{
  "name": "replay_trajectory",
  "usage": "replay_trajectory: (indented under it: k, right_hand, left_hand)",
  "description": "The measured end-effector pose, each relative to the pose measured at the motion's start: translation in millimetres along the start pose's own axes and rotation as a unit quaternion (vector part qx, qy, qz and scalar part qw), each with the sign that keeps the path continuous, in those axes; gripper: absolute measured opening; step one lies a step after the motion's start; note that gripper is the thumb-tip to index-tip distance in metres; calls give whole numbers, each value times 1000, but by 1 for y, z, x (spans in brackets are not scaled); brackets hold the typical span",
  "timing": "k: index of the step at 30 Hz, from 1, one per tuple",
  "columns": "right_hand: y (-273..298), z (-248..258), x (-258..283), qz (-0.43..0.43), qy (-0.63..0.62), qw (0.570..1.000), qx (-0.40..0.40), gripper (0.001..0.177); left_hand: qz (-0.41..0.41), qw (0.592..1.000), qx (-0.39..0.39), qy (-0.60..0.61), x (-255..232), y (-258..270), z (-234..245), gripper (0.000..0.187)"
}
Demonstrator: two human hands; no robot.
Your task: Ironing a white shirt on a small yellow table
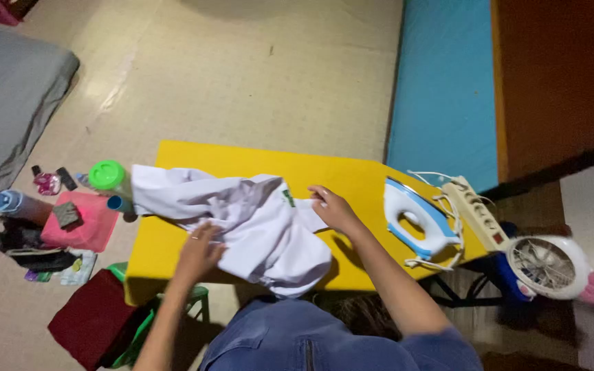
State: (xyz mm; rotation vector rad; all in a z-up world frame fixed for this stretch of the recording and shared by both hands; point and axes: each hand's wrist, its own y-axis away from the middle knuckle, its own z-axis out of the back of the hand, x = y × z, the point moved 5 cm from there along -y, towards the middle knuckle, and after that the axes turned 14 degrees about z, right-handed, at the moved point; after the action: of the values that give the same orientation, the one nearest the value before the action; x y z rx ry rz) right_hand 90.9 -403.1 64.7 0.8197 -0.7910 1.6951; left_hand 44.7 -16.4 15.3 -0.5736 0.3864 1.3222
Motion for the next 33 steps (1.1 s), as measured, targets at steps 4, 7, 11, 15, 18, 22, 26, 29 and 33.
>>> replay_trajectory:
  k: [4,7,11,15,18,22,26,29,33]
  right_hand:
    - [-77,-89,-106,37,92,995,-11,46]
    - [-99,-119,-70,177,221,958,-47,61]
    - [-115,-116,-37,-7,97,995,13,37]
    - [-136,-76,28,-34,-32,993,112,27]
    - [-142,17,148,30,-218,975,37,40]
    - [-128,114,204,65,-451,883,-108,47]
    - [-87,115,168,43,-629,732,-258,51]
    - [-37,59,98,-39,-644,691,-326,46]
    - [34,-97,-115,-206,-640,701,-239,39]
  left_hand:
    - [39,998,5,58,-33,32,3,48]
    - [11,985,-172,28,-30,53,2,67]
    - [434,730,26,527,12,48,-32,85]
    - [371,676,127,623,18,-3,-32,65]
    - [211,805,79,548,-4,-117,59,56]
    - [67,767,129,625,-127,-254,211,51]
    - [-56,814,14,577,-204,-316,252,65]
    - [-165,903,-144,370,-229,-267,216,68]
    - [-232,953,147,125,-238,-114,109,55]
